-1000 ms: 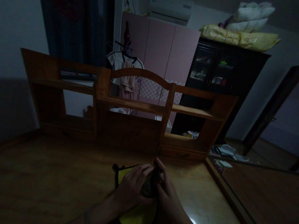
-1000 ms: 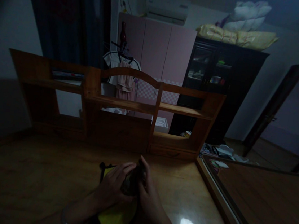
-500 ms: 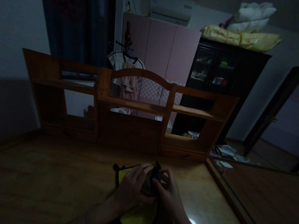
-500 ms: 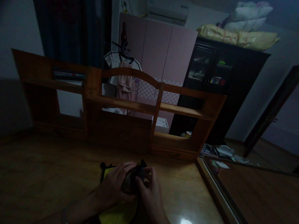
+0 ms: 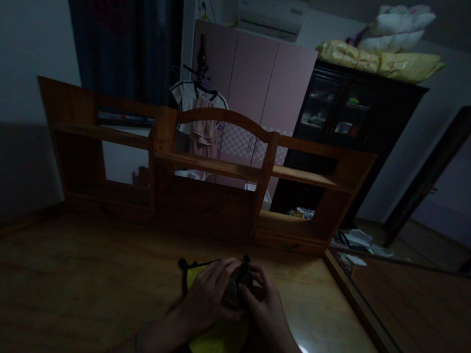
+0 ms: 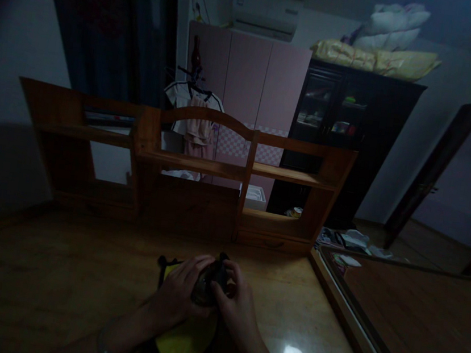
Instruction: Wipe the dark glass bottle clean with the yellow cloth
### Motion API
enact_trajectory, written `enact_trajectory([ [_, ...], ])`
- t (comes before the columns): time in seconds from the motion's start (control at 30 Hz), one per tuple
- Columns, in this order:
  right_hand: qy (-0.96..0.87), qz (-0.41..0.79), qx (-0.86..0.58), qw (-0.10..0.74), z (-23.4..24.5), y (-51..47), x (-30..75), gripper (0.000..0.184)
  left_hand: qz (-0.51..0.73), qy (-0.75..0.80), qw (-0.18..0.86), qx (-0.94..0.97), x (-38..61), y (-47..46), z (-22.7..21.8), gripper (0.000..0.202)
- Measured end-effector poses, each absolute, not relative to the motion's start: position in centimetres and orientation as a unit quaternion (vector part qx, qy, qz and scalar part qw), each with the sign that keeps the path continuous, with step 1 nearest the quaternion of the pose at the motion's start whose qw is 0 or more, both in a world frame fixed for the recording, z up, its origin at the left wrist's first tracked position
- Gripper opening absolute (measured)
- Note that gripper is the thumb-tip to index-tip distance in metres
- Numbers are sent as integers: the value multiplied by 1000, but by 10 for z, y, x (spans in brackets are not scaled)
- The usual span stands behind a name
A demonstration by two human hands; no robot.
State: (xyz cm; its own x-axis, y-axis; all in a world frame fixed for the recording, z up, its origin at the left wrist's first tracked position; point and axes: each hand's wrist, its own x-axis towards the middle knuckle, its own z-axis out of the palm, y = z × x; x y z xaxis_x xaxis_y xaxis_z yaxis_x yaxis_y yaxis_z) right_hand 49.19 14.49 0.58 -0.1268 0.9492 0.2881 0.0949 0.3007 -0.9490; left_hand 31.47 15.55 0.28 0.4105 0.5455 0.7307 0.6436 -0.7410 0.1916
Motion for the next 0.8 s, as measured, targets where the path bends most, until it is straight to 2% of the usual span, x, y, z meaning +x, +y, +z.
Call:
enact_trajectory([
  [0.2,-623,422,-419,509,6,146,493,46,-409,-391,15,-824,316,158,-3,87],
  [0.33,-625,429,-400,516,11,144,492,40,-410,-405,-8,-817,317,158,-2,86],
  [0.8,-582,422,-440,538,11,149,496,40,-422,-371,6,-827,317,157,-2,81],
])
